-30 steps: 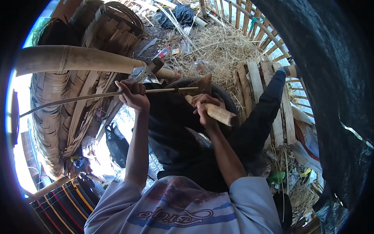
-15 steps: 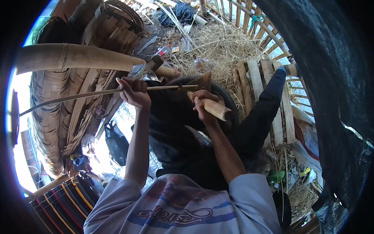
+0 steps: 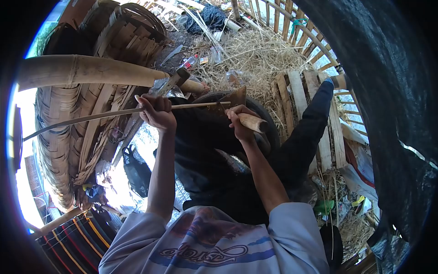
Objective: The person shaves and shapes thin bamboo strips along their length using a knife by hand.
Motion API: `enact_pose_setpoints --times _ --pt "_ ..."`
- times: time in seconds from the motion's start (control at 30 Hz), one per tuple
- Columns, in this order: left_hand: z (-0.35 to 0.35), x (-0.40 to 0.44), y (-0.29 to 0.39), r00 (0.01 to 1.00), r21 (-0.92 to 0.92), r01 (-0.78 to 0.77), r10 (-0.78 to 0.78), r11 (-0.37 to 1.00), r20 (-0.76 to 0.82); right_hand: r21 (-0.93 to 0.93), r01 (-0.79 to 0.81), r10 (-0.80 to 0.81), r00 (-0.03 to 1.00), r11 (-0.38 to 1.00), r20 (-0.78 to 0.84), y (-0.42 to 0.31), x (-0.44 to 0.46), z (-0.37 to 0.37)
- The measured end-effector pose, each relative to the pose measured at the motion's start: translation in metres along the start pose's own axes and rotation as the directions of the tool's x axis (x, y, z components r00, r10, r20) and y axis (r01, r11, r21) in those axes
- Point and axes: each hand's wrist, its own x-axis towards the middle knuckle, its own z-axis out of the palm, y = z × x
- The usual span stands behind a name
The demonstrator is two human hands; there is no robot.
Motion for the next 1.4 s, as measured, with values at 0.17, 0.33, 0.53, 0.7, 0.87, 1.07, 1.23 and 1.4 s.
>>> enact_pose_setpoints --times 0.17,0.33,0.53,0.7,0.87,1.07,1.23,1.4 --pt "0.003 0.003 -0.002 1.0 -0.002 -0.009 0.009 1.0 -0.019 -0.292 0.026 -0.042 0.998 0.956 -0.049 0.05 0.002 -0.022" --pt "0.003 0.0 -0.004 1.0 0.014 0.015 -0.015 1.0 -0.015 -0.026 0.045 -0.046 0.998 0.999 -0.046 0.016 -0.005 -0.005" --pt "0.002 0.002 -0.002 1.0 0.021 0.02 -0.02 1.0 -0.023 0.022 0.006 -0.006 1.0 1.0 -0.028 0.013 -0.003 -0.003" --pt "0.003 0.005 -0.001 1.0 0.038 -0.028 0.028 0.999 0.0 -0.178 -0.176 0.151 0.978 0.968 -0.143 0.046 0.008 -0.017" --pt "-0.006 -0.001 -0.001 0.998 0.045 0.011 -0.008 0.999 -0.062 -0.008 0.0 0.0 0.997 1.0 -0.074 0.039 0.005 -0.006" --pt "-0.005 0.005 0.001 0.999 0.057 0.002 0.001 0.998 -0.052 -0.006 -0.012 0.012 1.0 1.0 0.019 0.012 0.013 0.007" --pt "-0.002 0.01 -0.001 0.996 0.058 -0.008 0.012 0.998 -0.085 -0.268 0.096 -0.1 0.995 0.959 0.0 0.028 0.016 -0.001" --pt "-0.004 0.009 -0.007 0.997 0.043 -0.011 0.015 0.999 -0.082 0.06 -0.05 0.053 0.997 0.997 -0.063 0.026 -0.004 -0.004"
